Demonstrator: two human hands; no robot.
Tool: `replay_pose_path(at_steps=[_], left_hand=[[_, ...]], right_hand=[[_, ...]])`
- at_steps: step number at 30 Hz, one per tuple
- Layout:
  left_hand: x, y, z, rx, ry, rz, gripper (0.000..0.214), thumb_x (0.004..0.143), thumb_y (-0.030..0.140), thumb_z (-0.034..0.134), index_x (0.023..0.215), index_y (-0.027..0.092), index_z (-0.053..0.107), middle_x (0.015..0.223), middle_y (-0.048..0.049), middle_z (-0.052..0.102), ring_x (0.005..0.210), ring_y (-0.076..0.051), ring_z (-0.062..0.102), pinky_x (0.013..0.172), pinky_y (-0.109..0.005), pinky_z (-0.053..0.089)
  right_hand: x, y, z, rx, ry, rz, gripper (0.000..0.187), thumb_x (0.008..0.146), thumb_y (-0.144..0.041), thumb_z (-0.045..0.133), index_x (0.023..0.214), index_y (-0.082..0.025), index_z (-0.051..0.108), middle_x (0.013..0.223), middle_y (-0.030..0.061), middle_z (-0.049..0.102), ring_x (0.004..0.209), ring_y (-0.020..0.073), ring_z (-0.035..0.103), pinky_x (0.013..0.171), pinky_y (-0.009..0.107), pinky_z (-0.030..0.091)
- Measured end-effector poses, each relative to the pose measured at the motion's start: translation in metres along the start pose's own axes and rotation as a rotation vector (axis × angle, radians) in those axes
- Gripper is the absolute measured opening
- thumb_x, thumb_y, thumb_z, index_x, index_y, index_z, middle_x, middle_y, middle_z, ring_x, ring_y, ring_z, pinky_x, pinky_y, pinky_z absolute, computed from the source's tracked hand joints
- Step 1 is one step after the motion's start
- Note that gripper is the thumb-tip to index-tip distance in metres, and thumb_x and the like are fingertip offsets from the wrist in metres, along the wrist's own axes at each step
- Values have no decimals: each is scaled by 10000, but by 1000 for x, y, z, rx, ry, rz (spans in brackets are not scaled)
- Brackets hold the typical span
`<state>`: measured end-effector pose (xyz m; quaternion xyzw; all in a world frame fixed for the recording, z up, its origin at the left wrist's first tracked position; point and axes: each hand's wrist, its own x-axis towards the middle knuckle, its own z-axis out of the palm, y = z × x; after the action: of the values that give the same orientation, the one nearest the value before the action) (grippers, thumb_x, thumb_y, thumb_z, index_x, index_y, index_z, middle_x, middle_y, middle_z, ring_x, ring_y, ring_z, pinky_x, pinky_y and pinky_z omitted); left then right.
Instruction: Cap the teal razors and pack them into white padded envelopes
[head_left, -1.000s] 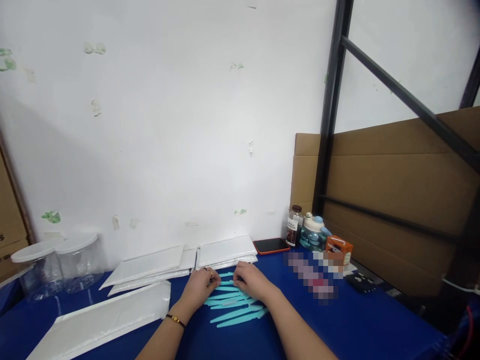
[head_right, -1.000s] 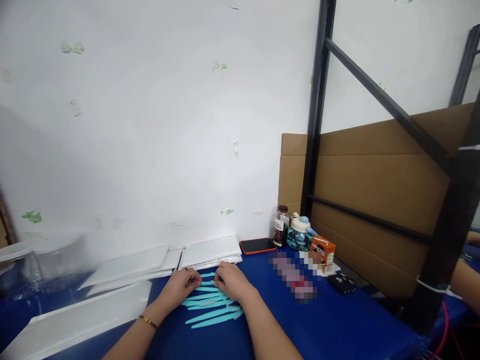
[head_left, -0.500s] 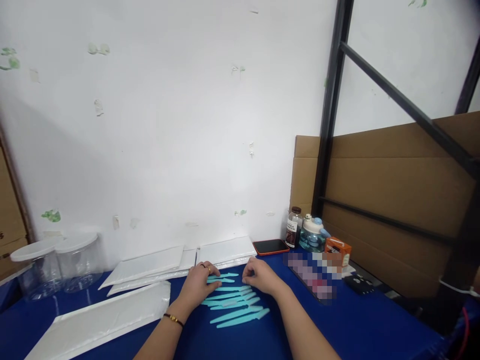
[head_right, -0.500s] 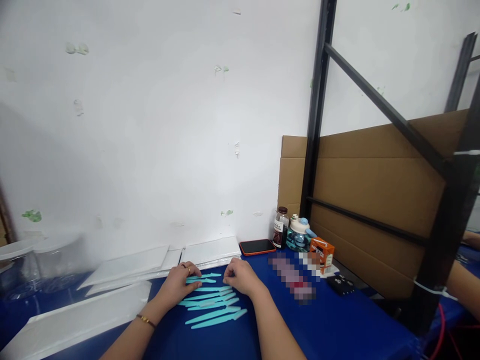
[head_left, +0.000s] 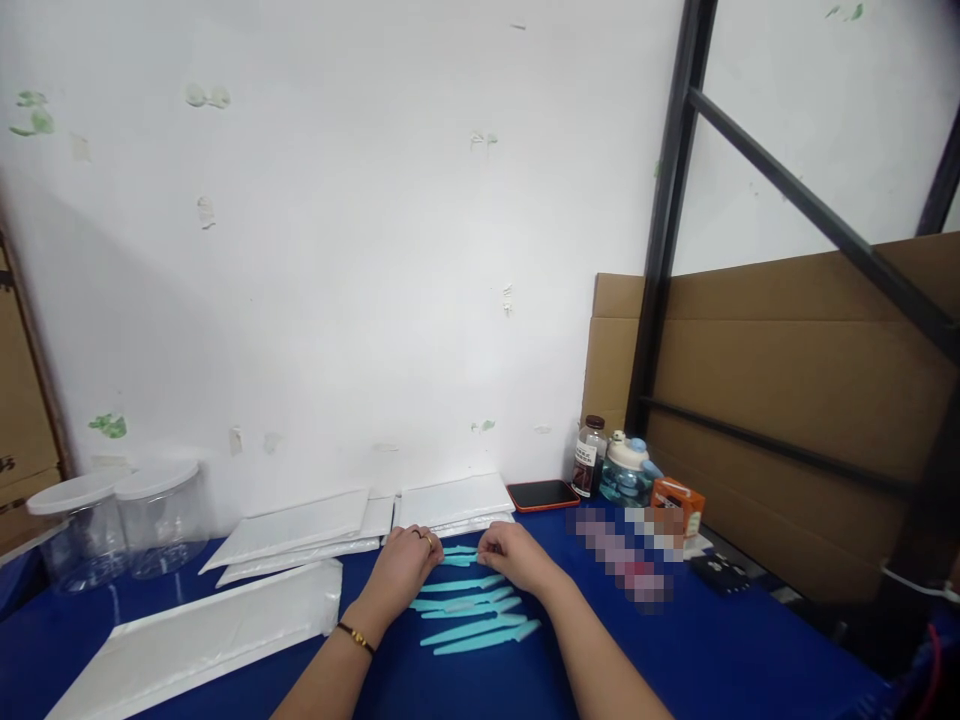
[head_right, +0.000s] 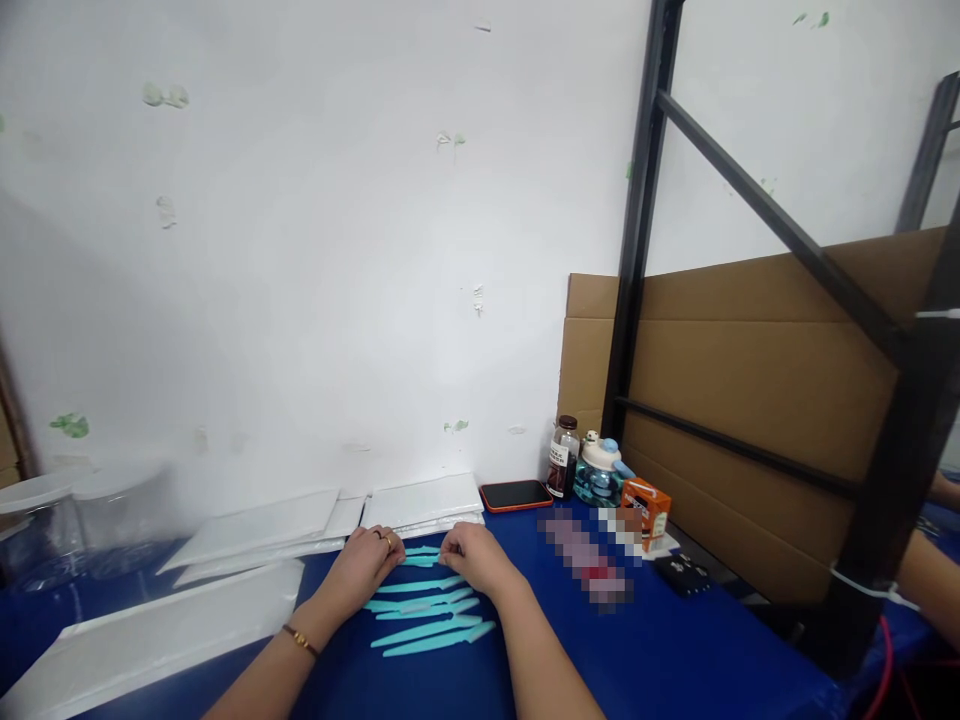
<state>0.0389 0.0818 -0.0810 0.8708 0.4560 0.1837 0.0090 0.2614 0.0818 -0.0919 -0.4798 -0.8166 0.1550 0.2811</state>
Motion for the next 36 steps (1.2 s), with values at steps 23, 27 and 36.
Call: replay_pose_path(at_steps=[23,27,36], left_hand=[[-5,-3,7,-49,-67,17,145,827,281,501,792,226,630,824,11,645,812,-153,565,757,-277,323],[-3,0,6,-11,-38,48,182,857,220,434,774,205,595,820,-4,634,828,-156,559,759,-283,320],[-5,-16,-4,46,-19,-107,220,871,248,395,815,208,605,858,-26,629,887,-180,535,795,-316,313]], right_hand=[[-1,-8,2,-193,-89,-50,141,632,-172,605,738,-170,699,729,23,663,637,132,562,565,197,356],[1,-7,2,-169,-93,-59,121,681,-168,588,745,-172,690,735,25,657,640,128,555,572,193,353],[-3,11,-15,-139,-9,104,97,715,-188,608,753,-182,697,762,29,657,698,141,571,617,206,368]])
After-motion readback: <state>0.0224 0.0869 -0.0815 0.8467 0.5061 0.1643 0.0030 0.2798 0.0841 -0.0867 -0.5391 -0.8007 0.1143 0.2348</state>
